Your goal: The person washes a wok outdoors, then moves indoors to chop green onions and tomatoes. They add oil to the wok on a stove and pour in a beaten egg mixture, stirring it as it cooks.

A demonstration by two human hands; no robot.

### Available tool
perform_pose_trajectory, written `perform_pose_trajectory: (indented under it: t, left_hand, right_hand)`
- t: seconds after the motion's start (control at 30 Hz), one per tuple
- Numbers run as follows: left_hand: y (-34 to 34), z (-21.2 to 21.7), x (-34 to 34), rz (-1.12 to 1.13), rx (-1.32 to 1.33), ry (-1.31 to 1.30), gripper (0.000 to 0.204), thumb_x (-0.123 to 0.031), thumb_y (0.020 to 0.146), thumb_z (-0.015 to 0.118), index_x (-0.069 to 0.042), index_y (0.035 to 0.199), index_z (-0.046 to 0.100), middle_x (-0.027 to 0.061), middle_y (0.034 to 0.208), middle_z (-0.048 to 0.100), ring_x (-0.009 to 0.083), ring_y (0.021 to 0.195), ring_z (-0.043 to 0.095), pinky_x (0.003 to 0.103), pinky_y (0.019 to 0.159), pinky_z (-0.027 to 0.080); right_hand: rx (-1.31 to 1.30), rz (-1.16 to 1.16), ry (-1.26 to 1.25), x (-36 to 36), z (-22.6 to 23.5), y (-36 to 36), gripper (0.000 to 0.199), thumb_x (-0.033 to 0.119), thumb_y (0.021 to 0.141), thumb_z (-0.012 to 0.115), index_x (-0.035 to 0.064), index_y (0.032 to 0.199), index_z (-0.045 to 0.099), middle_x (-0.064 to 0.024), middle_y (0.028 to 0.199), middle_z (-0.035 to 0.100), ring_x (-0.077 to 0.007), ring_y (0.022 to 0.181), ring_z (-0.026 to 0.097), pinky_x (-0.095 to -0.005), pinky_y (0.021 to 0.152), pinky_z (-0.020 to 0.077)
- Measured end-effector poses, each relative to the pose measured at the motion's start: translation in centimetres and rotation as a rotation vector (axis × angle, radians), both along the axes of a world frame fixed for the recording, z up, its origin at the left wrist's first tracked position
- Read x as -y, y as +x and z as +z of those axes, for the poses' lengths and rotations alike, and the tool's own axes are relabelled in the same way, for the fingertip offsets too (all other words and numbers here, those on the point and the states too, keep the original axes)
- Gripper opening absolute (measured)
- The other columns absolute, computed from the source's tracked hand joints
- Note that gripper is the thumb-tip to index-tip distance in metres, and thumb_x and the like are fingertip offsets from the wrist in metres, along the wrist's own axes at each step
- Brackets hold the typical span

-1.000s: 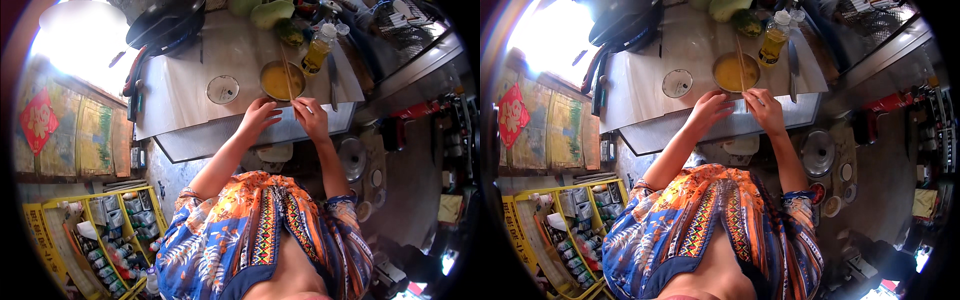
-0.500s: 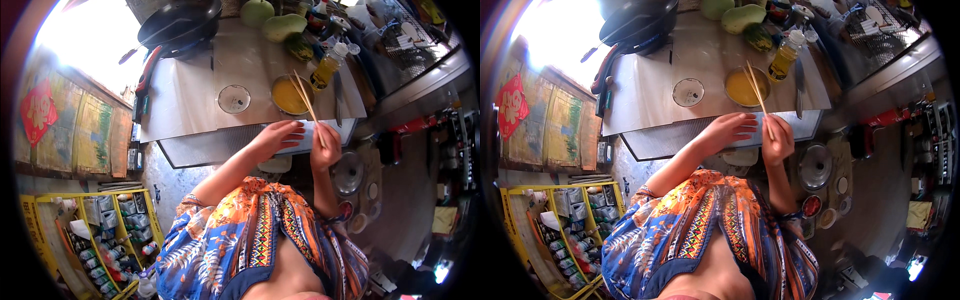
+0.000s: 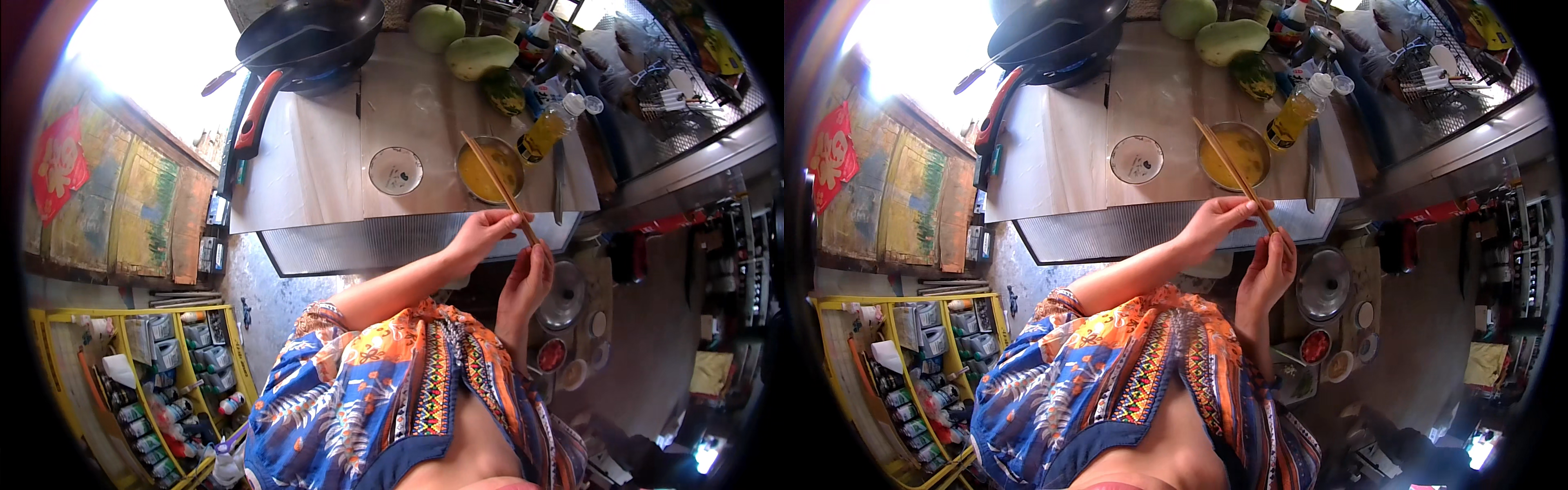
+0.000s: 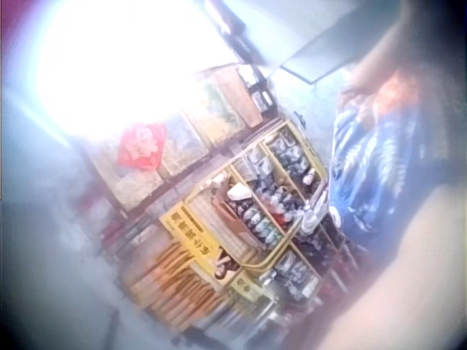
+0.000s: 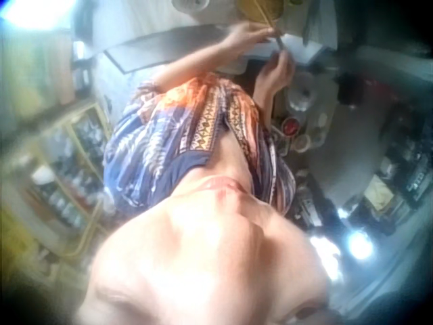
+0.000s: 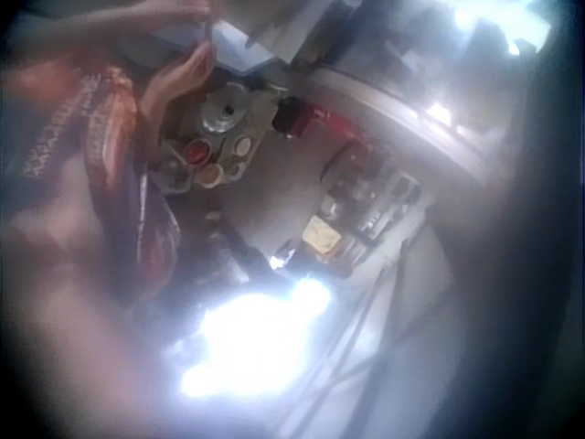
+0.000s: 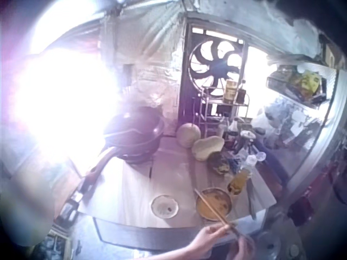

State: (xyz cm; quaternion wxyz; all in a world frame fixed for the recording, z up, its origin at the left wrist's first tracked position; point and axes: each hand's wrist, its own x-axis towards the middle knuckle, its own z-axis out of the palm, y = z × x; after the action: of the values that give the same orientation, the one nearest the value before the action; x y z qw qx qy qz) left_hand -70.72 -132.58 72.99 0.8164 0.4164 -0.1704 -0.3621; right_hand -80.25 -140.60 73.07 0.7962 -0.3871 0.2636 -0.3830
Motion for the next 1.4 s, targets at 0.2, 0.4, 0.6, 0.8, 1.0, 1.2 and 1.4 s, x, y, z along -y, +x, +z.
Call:
perform_pose_trajectory:
  t: [0.2, 0.4, 0.6, 0.8, 1.0, 1.2, 1.4]
  left_hand:
    - [-1.3, -0.1, 0.3, -0.018, -0.015, 0.002, 0.030, -0.022, 0.095, 0.054, 0.001, 0.114, 0.061, 0.0018, 0.096, 0.063, 0.0077, 0.087, 0.056, 0.022, 0.081, 0.046]
    - [-1.6, 0.6, 0.4, 0.102, -0.098, -0.095, 0.022, -0.015, 0.091, 0.059, 0.003, 0.103, 0.064, -0.0009, 0.094, 0.058, 0.0030, 0.076, 0.053, 0.017, 0.068, 0.046]
    - [-1.5, 1.2, 0.0, 0.280, -0.038, -0.058, 0.021, -0.014, 0.090, 0.061, 0.004, 0.099, 0.066, 0.0019, 0.102, 0.056, 0.0054, 0.079, 0.057, 0.018, 0.068, 0.047]
    - [0.0, -0.3, -1.7, 0.280, 0.395, 0.226, 0.030, -0.014, 0.086, 0.064, 0.001, 0.111, 0.060, 0.0081, 0.105, 0.058, 0.0137, 0.087, 0.059, 0.025, 0.073, 0.049]
    - [8.7, -0.2, -10.8, 0.838, 0.898, 0.633, 0.038, -0.002, 0.076, 0.059, -0.003, 0.113, 0.051, 0.0160, 0.103, 0.058, 0.0361, 0.095, 0.054, 0.043, 0.082, 0.045]
    - [20.9, -4.7, -18.1, 0.761, 1.181, 1.270, 0.057, -0.006, 0.082, 0.045, 0.002, 0.136, 0.030, 0.0181, 0.106, 0.060, 0.0371, 0.103, 0.051, 0.043, 0.089, 0.042]
    - [22.3, -4.4, -18.0, 0.603, 1.328, 1.457, 0.060, -0.008, 0.084, 0.046, -0.002, 0.141, 0.027, 0.0185, 0.106, 0.061, 0.0333, 0.109, 0.050, 0.040, 0.095, 0.039]
  right_hand:
    - [0.218, 0.296, 0.127, -0.5, -1.3, 1.3, 0.026, 0.023, 0.096, 0.047, 0.0042, 0.112, 0.056, -0.0011, 0.101, 0.059, -0.0094, 0.096, 0.055, -0.0232, 0.087, 0.0426]
    - [0.483, 0.456, 0.390, -1.3, -1.8, 1.7, 0.032, 0.029, 0.096, 0.045, 0.0070, 0.116, 0.055, -0.0008, 0.111, 0.058, -0.0129, 0.107, 0.053, -0.0292, 0.094, 0.0395]
    - [0.578, 0.475, 0.389, -2.4, -1.1, 2.7, 0.035, 0.032, 0.097, 0.044, 0.0059, 0.118, 0.052, -0.0027, 0.115, 0.057, -0.0153, 0.111, 0.052, -0.0330, 0.098, 0.0377]
    - [0.592, 0.632, 0.360, -0.3, -3.4, 3.6, 0.028, 0.028, 0.098, 0.044, 0.0029, 0.101, 0.055, -0.0060, 0.099, 0.056, -0.0150, 0.093, 0.055, -0.0299, 0.089, 0.0451]
    - [0.659, 0.390, 0.578, 1.7, -0.9, 2.9, 0.018, 0.015, 0.095, 0.050, -0.0021, 0.094, 0.055, -0.0065, 0.082, 0.050, -0.0126, 0.074, 0.052, -0.0195, 0.066, 0.0543]
    - [0.630, 0.362, 0.475, 3.6, -1.9, 2.7, 0.016, 0.013, 0.093, 0.053, -0.0023, 0.091, 0.056, -0.0063, 0.081, 0.049, -0.0128, 0.073, 0.051, -0.0207, 0.067, 0.0537]
    - [0.634, 0.360, 0.510, 2.9, -1.8, 3.1, 0.016, 0.014, 0.093, 0.053, -0.0019, 0.089, 0.056, -0.0055, 0.080, 0.049, -0.0125, 0.070, 0.049, -0.0199, 0.065, 0.0523]
